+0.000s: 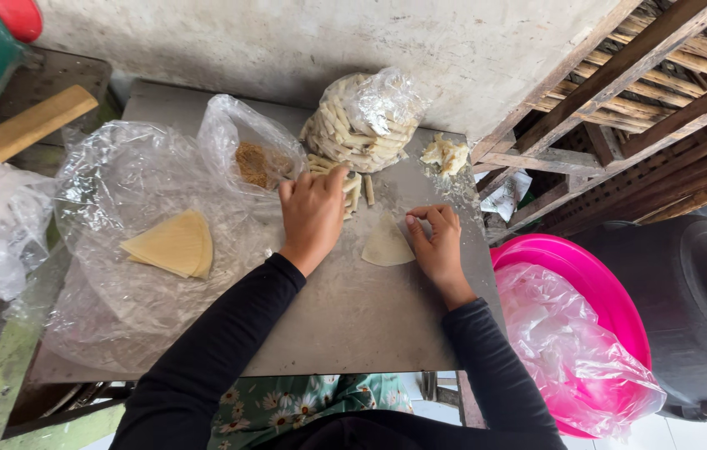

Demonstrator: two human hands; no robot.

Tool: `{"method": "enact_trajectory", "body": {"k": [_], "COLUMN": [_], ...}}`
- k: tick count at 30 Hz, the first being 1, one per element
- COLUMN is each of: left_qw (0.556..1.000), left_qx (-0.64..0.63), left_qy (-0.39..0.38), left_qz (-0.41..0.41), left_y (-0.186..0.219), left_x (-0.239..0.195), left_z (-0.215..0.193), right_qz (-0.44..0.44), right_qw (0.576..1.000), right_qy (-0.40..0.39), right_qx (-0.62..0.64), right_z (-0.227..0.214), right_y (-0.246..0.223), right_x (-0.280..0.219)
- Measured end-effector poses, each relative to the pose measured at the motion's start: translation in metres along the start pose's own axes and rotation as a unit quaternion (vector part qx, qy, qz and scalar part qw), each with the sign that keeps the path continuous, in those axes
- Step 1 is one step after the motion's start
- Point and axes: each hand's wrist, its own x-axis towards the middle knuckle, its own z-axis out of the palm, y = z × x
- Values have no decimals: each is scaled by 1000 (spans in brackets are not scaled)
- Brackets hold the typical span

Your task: The person wraps portions of a brown filling into thin pastry sheets by hand, folding them into small rolls and triangular shapes on a metal surface.

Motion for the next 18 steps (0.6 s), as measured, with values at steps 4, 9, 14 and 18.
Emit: {"method": "enact_trajectory", "body": {"k": [4, 9, 14, 18], "left_qw": [1000, 991, 980, 985], "left_qx": [-2, -108, -92, -59], "left_qy": [-7, -43, -155, -145], "left_qz": [-6, 65, 81, 70], "left_y": [-3, 23, 44, 44], "left_x": [0, -17, -41, -53], "left_z": [-4, 0, 7, 25], "right_qz": [6, -22, -70, -120], "right_qw": [1000, 998, 989, 992], "right_qy": [-17, 45, 126, -15], "right_qx": [-9, -29, -16, 25], "right_z": [4, -3, -10, 13], "right_y": [1, -14, -63, -112], "right_x": [-3, 2, 23, 50]}}
